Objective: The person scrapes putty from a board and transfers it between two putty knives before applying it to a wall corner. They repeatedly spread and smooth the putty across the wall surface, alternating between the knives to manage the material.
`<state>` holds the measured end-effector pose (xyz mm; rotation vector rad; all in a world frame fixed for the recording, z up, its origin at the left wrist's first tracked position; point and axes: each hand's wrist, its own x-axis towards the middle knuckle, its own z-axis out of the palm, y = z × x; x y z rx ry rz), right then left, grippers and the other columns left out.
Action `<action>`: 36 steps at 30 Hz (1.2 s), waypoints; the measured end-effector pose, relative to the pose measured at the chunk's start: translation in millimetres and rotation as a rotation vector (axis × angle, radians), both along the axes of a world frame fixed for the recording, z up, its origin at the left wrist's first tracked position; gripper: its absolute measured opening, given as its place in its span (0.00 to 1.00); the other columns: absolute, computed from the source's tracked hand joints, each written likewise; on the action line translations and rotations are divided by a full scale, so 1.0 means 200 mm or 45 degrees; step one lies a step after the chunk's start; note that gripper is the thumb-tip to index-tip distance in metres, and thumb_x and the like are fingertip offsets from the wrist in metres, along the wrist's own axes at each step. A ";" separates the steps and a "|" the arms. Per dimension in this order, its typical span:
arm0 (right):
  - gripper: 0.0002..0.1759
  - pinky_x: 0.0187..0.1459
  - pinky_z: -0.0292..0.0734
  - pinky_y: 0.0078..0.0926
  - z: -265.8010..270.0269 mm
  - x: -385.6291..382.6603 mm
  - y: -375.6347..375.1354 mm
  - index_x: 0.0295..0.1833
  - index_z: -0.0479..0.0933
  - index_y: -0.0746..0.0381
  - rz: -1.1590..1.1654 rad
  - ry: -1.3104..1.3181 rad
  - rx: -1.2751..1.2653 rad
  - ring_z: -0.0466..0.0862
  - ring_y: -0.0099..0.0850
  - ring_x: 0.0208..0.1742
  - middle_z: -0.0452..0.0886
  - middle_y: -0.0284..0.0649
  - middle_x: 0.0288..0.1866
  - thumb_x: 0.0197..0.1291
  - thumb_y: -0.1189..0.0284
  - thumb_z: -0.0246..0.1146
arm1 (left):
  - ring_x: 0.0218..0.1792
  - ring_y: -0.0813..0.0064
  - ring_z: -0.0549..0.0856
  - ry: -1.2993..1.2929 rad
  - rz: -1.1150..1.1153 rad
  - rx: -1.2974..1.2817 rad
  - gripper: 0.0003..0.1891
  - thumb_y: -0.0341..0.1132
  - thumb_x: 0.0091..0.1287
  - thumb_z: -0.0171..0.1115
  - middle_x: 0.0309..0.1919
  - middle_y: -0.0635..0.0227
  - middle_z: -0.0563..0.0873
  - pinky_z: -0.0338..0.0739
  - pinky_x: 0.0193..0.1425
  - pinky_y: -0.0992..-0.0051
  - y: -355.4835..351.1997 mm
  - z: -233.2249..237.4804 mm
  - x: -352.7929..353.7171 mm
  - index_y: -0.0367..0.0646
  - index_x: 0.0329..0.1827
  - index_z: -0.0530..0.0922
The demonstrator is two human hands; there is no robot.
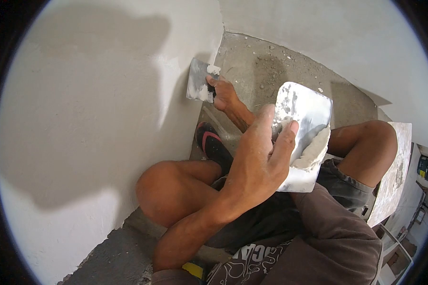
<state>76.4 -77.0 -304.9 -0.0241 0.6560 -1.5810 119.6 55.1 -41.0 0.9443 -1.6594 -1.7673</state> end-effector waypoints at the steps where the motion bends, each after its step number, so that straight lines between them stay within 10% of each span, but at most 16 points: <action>1: 0.16 0.54 0.82 0.39 0.00 0.00 -0.01 0.63 0.69 0.66 -0.001 0.024 -0.008 0.82 0.34 0.48 0.79 0.40 0.51 0.73 0.75 0.54 | 0.34 0.61 0.81 0.000 -0.002 0.012 0.14 0.37 0.75 0.54 0.32 0.46 0.79 0.74 0.42 0.62 0.00 0.01 0.00 0.30 0.45 0.69; 7: 0.17 0.53 0.82 0.36 0.06 -0.14 0.02 0.63 0.69 0.66 0.004 0.087 -0.021 0.82 0.32 0.48 0.79 0.39 0.51 0.72 0.73 0.55 | 0.35 0.59 0.82 0.032 0.082 -0.059 0.15 0.37 0.75 0.54 0.33 0.46 0.81 0.74 0.43 0.63 -0.01 0.00 0.02 0.29 0.46 0.70; 10: 0.17 0.52 0.81 0.34 0.07 -0.20 0.16 0.63 0.70 0.66 0.046 0.199 0.062 0.82 0.31 0.47 0.80 0.39 0.50 0.71 0.73 0.57 | 0.39 0.81 0.77 -0.054 0.054 0.006 0.15 0.35 0.74 0.55 0.37 0.64 0.83 0.74 0.44 0.76 -0.01 0.01 0.04 0.30 0.53 0.74; 13: 0.18 0.51 0.81 0.33 0.09 -0.23 0.25 0.62 0.71 0.66 0.104 0.362 0.118 0.82 0.30 0.46 0.80 0.39 0.49 0.70 0.72 0.59 | 0.37 0.55 0.83 -0.053 0.051 -0.036 0.16 0.38 0.75 0.54 0.34 0.45 0.82 0.75 0.44 0.62 0.01 0.02 0.03 0.29 0.46 0.71; 19: 0.19 0.48 0.80 0.30 0.16 -0.21 0.27 0.61 0.73 0.67 0.171 0.606 0.129 0.82 0.28 0.44 0.82 0.38 0.48 0.68 0.70 0.62 | 0.36 0.58 0.83 -0.065 0.046 -0.088 0.16 0.38 0.75 0.54 0.35 0.45 0.83 0.75 0.44 0.63 0.03 -0.03 0.03 0.29 0.47 0.71; 22: 0.20 0.47 0.80 0.29 0.20 -0.18 0.26 0.60 0.74 0.67 0.198 0.697 0.110 0.83 0.27 0.43 0.82 0.38 0.47 0.67 0.69 0.63 | 0.38 0.80 0.78 -0.120 0.015 -0.020 0.15 0.37 0.74 0.56 0.36 0.64 0.83 0.75 0.43 0.73 0.04 -0.03 0.04 0.32 0.51 0.75; 36: 0.13 0.40 0.73 0.24 0.48 0.19 0.46 0.52 0.80 0.66 -0.253 1.550 -0.003 0.77 0.27 0.32 0.81 0.38 0.29 0.66 0.70 0.63 | 0.35 0.57 0.81 -0.122 0.064 -0.220 0.16 0.39 0.74 0.54 0.32 0.43 0.80 0.74 0.43 0.60 0.01 0.02 0.03 0.29 0.43 0.70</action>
